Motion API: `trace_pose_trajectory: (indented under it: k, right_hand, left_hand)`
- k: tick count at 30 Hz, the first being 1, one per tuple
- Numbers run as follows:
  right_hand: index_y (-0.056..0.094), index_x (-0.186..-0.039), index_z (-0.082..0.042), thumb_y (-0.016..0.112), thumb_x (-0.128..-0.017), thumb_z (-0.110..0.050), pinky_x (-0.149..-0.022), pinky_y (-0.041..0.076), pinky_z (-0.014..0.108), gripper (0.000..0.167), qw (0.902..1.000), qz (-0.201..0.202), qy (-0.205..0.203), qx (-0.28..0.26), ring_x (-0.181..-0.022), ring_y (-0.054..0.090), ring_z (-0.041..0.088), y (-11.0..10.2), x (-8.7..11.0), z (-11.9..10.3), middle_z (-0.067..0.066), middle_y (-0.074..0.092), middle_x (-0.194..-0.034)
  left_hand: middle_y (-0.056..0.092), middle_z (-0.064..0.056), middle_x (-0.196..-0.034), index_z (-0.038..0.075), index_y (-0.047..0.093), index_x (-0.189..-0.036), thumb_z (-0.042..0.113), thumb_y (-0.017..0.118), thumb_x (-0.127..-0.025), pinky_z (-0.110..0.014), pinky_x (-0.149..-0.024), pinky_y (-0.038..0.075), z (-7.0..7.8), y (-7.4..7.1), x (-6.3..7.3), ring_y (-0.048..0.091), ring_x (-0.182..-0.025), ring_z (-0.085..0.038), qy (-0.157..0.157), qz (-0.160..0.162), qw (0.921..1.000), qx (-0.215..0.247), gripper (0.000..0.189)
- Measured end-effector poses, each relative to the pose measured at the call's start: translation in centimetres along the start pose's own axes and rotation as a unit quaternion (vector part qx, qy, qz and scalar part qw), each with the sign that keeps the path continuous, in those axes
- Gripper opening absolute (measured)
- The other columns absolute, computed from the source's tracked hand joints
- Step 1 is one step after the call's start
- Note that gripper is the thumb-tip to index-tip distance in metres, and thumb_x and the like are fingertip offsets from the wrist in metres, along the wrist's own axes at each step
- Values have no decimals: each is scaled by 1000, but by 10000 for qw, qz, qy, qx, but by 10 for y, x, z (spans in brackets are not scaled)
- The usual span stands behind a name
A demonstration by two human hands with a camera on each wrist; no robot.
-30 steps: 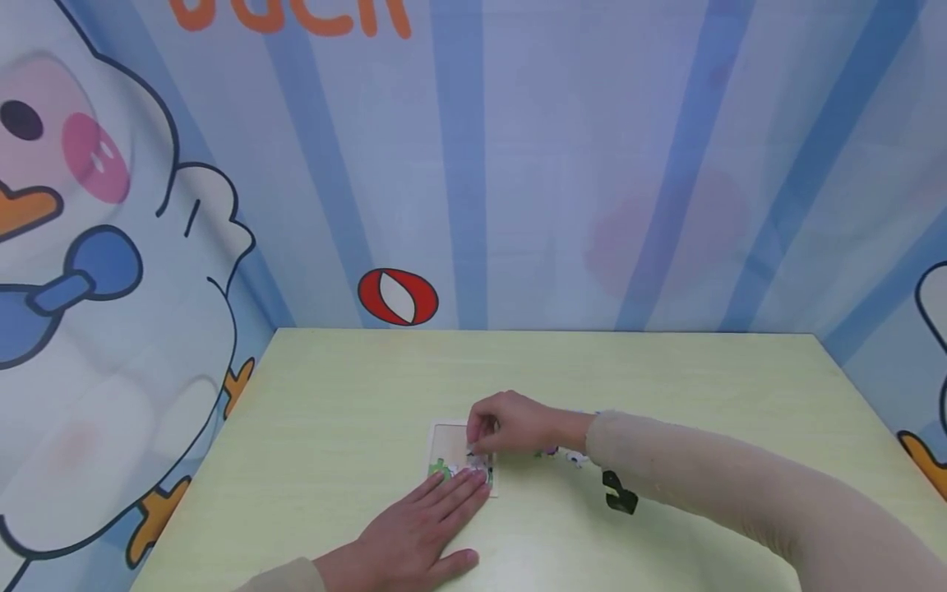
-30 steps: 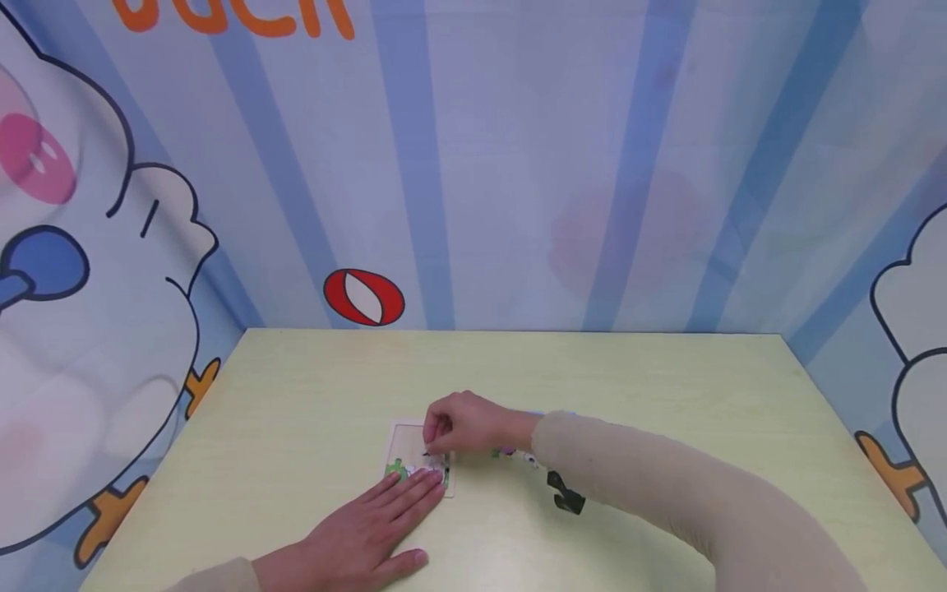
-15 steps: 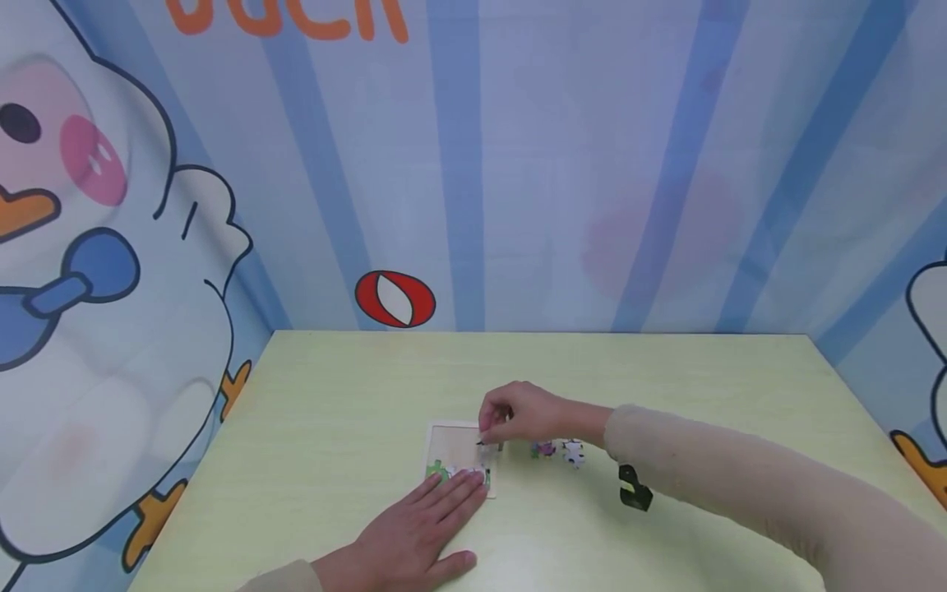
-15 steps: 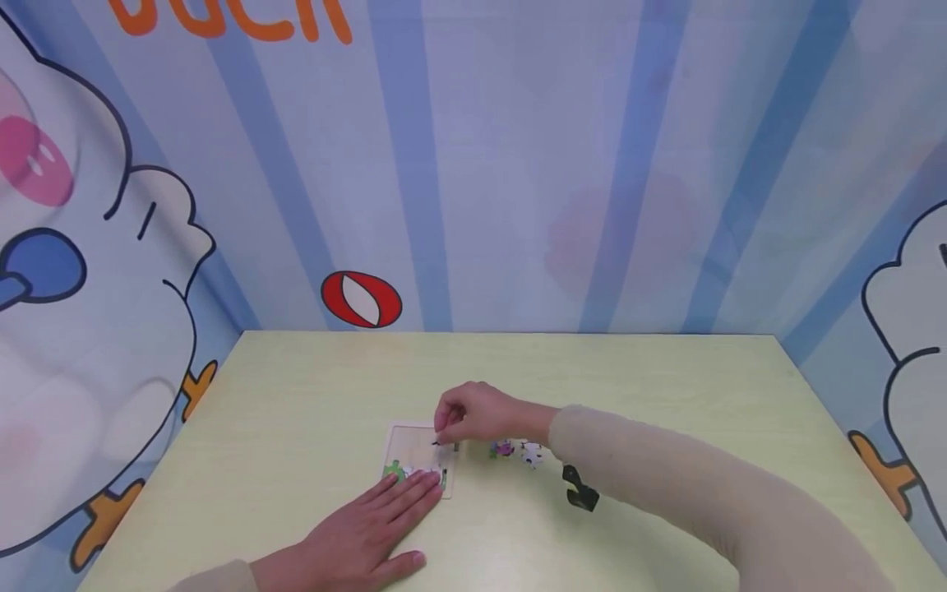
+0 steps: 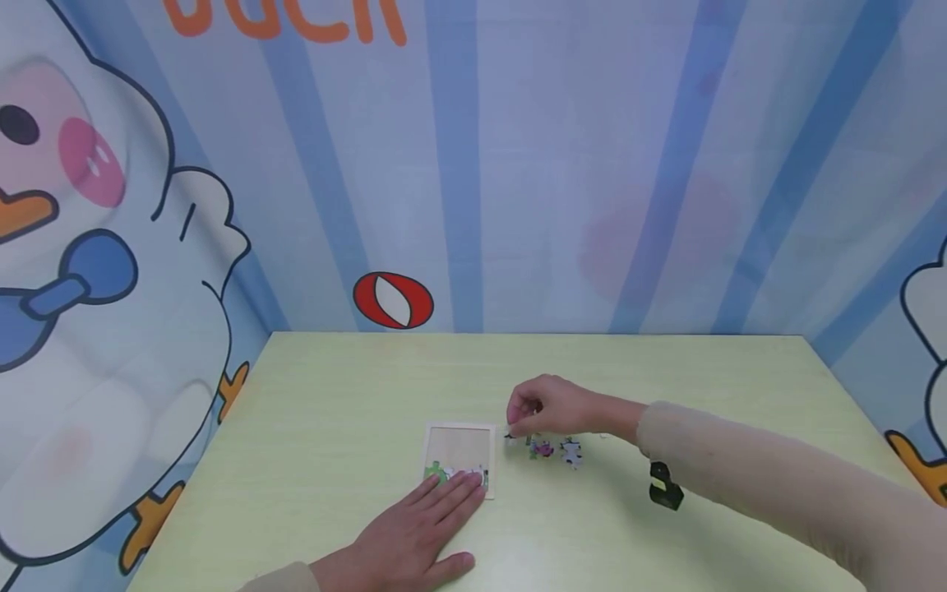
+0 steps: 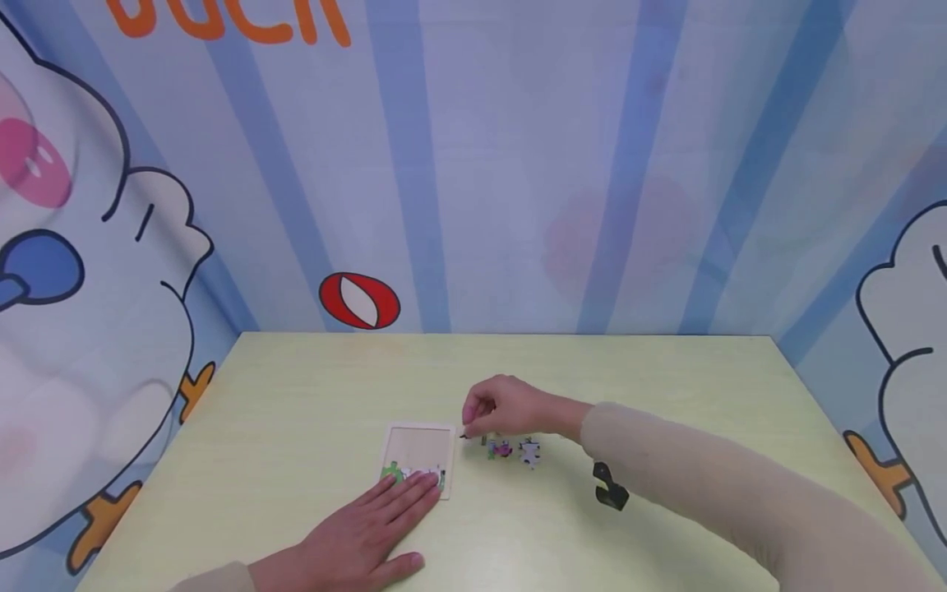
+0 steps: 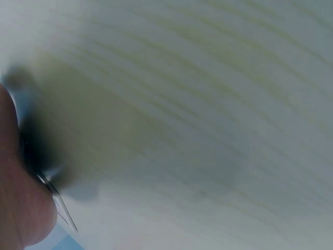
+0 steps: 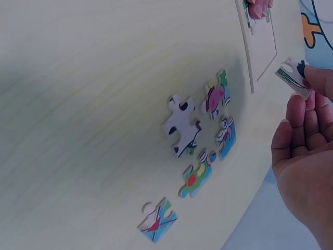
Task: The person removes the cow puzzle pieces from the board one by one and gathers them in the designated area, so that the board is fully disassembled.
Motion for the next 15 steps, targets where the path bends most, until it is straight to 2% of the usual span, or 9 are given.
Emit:
trace_pose_trajectory:
  k: [7, 15]
  right_hand:
    - [73, -99, -13, 78, -98, -18, -76, 56, 30, 7, 9999, 50, 145, -76, -81, 61, 13, -10, 13, 8, -2, 70, -90]
    - [74, -100, -8, 79, -97, -14, -78, 56, 32, 8, 9997, 82, 189, -125, -83, 61, 16, -21, 28, 21, -1, 70, -90]
  left_hand:
    - [27, -8, -177, 8, 25, -170, 55, 33, -115, -40, -132, 22, -2, 3, 0, 27, -162, -24, -41, -17, 9999, 128, 73]
    - [29, -10, -176, 6, 29, -169, 52, 36, -115, -50, -126, 35, 0, -2, 0, 30, -161, -25, -55, -99, 9999, 73, 72]
Point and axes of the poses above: each hand's wrist, its own x-axis away from the middle knuckle, its own y-axis out of the palm, z = x × y, the point moved 10 cm from there along -x, towards the middle knuckle
